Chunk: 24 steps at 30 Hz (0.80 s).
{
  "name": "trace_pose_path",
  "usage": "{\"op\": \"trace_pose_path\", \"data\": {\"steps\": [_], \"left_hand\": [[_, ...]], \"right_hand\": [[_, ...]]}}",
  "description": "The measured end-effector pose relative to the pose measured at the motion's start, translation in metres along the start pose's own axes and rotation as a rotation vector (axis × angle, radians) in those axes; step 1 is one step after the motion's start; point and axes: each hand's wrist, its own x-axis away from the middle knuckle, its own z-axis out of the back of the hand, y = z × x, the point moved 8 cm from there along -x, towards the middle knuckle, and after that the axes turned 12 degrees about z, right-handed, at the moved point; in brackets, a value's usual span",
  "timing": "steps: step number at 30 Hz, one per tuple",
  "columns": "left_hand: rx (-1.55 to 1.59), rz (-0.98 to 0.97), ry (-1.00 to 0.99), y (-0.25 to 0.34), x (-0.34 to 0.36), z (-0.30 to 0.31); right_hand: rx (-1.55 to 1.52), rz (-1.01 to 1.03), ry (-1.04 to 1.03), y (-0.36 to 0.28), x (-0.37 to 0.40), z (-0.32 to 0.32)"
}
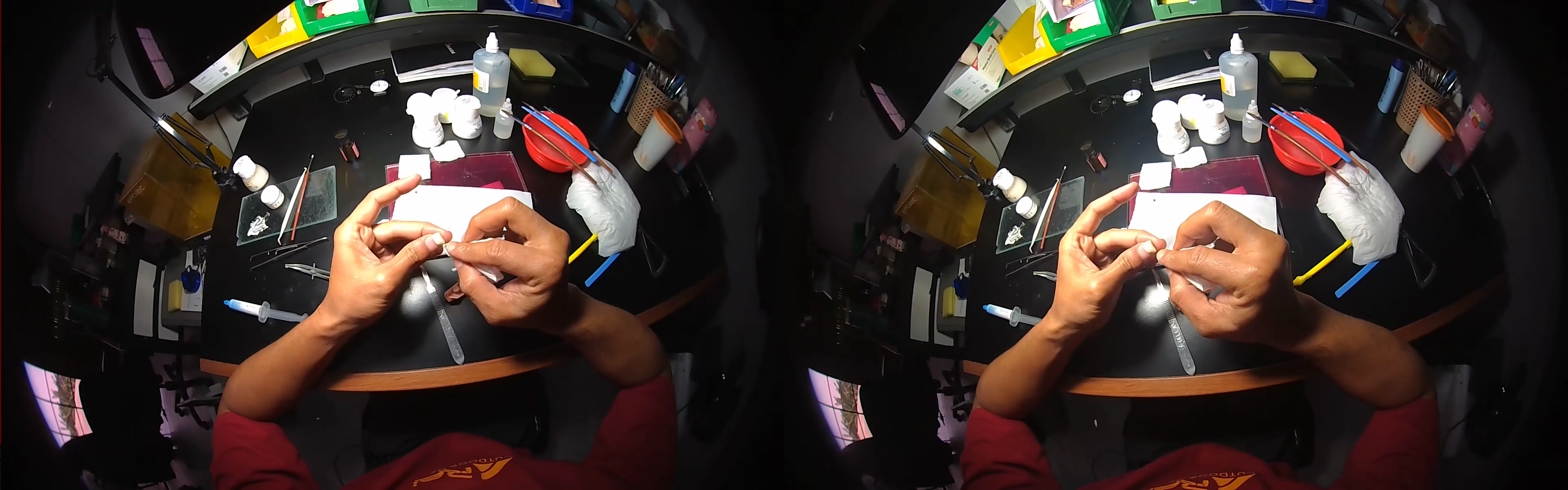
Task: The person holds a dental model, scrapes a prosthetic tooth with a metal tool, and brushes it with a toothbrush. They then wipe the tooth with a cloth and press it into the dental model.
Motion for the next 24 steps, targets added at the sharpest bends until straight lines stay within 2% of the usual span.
{"op": "trace_pose_path", "data": {"steps": [13, 16, 19, 24], "left_hand": [[-0.004, -0.025, -0.035, 0.003, 0.003, -0.003], [-0.171, -0.151, -0.012, 0.010, 0.005, -0.005], [-0.241, -0.163, -0.031, 0.012, 0.007, -0.008], [-0.008, 0.135, -0.226, -0.001, 0.005, -0.015]], "right_hand": [[-0.014, -0.022, 0.054, 0.003, -0.001, 0.004], [-0.006, -0.029, 0.048, 0.004, -0.001, 0.004], [0.004, -0.050, 0.059, 0.006, 0.000, 0.006], [0.042, -0.045, 0.092, 0.007, -0.002, 0.009]]}}
